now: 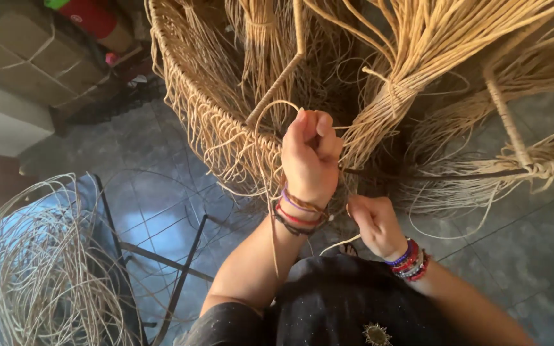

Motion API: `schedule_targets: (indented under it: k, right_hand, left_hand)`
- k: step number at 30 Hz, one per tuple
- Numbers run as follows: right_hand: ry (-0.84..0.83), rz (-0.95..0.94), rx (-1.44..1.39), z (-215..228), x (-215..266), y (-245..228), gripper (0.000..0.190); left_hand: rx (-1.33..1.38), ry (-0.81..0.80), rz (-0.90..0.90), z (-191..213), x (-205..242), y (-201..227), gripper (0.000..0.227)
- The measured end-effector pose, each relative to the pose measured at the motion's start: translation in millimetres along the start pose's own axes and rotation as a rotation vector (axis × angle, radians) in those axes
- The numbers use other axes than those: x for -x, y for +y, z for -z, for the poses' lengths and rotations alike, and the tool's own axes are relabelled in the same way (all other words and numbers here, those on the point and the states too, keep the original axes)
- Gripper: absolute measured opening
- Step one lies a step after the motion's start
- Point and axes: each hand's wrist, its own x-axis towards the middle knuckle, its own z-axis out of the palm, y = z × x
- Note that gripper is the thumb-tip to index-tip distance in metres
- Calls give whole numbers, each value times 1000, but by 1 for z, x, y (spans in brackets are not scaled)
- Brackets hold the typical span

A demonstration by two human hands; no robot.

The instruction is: Weaving and knotting natural fibers onto a metal frame to assemble a decorative lamp structure.

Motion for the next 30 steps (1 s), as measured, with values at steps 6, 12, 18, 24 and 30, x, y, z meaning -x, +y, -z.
schedule_targets:
  k: [6, 12, 18, 24, 30]
  right_hand:
    - [28, 38, 77, -2, 12, 10, 47]
    - [58, 68, 203, -4, 27, 16, 43]
    - [38, 48, 272, 6, 49, 51, 29]
    - [-254, 288, 590, 1, 11, -3, 18]
    - [-352, 313, 1063, 8, 1, -78, 26]
  left_hand:
    - [0, 52, -67, 6, -19, -4, 43]
    - [19, 97, -84, 6, -27, -8, 42]
    - [-265, -134, -379, -10, -14, -2, 42]
    - [-829, -567, -755, 57, 61, 25, 49]
    - [-260, -260, -137, 34, 103, 21, 41]
